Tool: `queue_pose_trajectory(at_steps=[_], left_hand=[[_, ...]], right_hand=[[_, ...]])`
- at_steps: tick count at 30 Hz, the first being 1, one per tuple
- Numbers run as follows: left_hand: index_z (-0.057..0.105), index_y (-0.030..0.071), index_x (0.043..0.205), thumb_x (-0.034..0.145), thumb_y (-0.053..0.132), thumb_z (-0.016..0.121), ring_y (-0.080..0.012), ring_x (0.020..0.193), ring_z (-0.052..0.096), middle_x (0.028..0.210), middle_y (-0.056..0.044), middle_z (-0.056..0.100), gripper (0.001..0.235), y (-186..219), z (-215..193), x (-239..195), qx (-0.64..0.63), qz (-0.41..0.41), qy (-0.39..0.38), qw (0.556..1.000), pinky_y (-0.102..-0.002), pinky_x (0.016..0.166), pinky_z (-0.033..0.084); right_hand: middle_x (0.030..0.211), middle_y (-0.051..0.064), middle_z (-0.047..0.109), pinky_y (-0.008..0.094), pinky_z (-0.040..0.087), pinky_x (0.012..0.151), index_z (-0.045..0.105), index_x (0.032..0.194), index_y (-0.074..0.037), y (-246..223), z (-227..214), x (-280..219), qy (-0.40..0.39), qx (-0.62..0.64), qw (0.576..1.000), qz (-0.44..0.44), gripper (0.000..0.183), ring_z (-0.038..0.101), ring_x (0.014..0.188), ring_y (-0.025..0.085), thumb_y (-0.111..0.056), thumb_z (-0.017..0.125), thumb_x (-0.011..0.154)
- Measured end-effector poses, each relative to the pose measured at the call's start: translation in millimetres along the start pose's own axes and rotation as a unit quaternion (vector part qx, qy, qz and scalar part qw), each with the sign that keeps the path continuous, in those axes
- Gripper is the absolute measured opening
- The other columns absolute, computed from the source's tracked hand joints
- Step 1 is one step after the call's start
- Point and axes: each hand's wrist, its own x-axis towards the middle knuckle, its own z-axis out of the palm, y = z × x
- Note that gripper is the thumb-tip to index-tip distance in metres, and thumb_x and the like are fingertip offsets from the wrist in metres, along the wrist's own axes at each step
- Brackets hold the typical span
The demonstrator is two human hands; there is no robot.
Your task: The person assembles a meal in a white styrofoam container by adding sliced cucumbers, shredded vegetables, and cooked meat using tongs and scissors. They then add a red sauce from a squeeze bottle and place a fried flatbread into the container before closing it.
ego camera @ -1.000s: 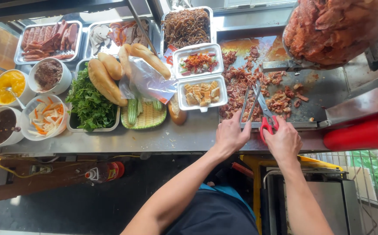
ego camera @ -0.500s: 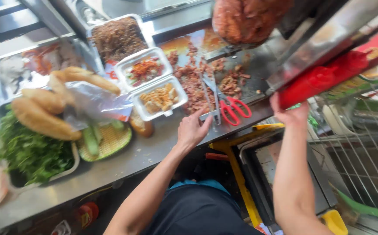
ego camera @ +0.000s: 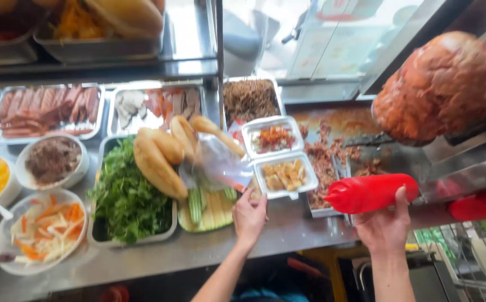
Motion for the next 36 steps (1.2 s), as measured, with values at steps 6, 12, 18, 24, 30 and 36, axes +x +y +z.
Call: queue_pose_trajectory(at_steps=[6,12,18,24,30,36], left_hand=[[0.064,0.018,0.132,0.089,0.028,0.071,-0.0119,0.046,0.073,0.068,0.002,0.080,0.045,15,5,3,-0.064,-0.054,-0.012,0.996,-0.024,0.055,0.061],[0.066,0.019,0.138,0.085,0.024,0.071,-0.0113,0.059,0.077,0.066,0.000,0.078,0.053,-1,19,8,-0.074,-0.023,0.032,0.996,-0.026,0.067,0.060],[0.067,0.018,0.137,0.085,0.024,0.074,-0.0109,0.061,0.077,0.076,-0.002,0.080,0.053,-5,28,9,-0.091,-0.058,0.047,0.993,-0.021,0.077,0.060],[0.068,0.013,0.134,0.085,0.017,0.074,-0.0130,0.058,0.075,0.072,-0.004,0.078,0.050,-16,33,8,-0.128,-0.048,0.049,0.989,-0.023,0.062,0.060],[0.068,0.016,0.135,0.085,0.019,0.076,-0.0116,0.062,0.076,0.073,-0.004,0.078,0.051,-11,28,5,-0.118,-0.043,0.048,0.991,-0.024,0.067,0.061],[0.070,0.018,0.134,0.086,0.029,0.076,-0.0085,0.062,0.077,0.074,0.000,0.079,0.050,-2,21,3,-0.096,-0.045,0.044,0.993,-0.020,0.084,0.058]], right_hand=[[0.122,0.016,0.067,0.038,0.062,0.083,0.057,0.135,-0.010,18,85,3,-0.058,-0.107,0.993,0.001,0.078,0.067,0.111,0.033,-0.053,0.085,0.076],[0.132,0.010,0.062,0.043,0.063,0.095,0.045,0.148,-0.015,4,108,14,-0.062,-0.264,0.960,-0.077,0.087,0.065,0.125,0.031,-0.035,0.086,0.074],[0.140,0.014,0.055,0.053,0.055,0.121,0.044,0.147,-0.016,35,78,40,-0.272,-0.466,0.809,-0.231,0.056,0.057,0.134,0.038,-0.011,0.073,0.100],[0.115,0.017,0.067,0.048,0.059,0.094,0.058,0.130,-0.001,57,38,63,-0.260,-0.578,0.746,-0.203,0.061,0.069,0.109,0.033,-0.006,0.089,0.078],[0.116,0.023,0.066,0.053,0.060,0.095,0.054,0.134,0.003,56,46,75,-0.315,-0.559,0.730,-0.235,0.061,0.069,0.105,0.038,-0.005,0.088,0.084],[0.128,0.019,0.061,0.046,0.059,0.107,0.046,0.139,-0.002,37,63,61,-0.276,-0.574,0.745,-0.199,0.057,0.064,0.119,0.035,-0.015,0.078,0.094]])
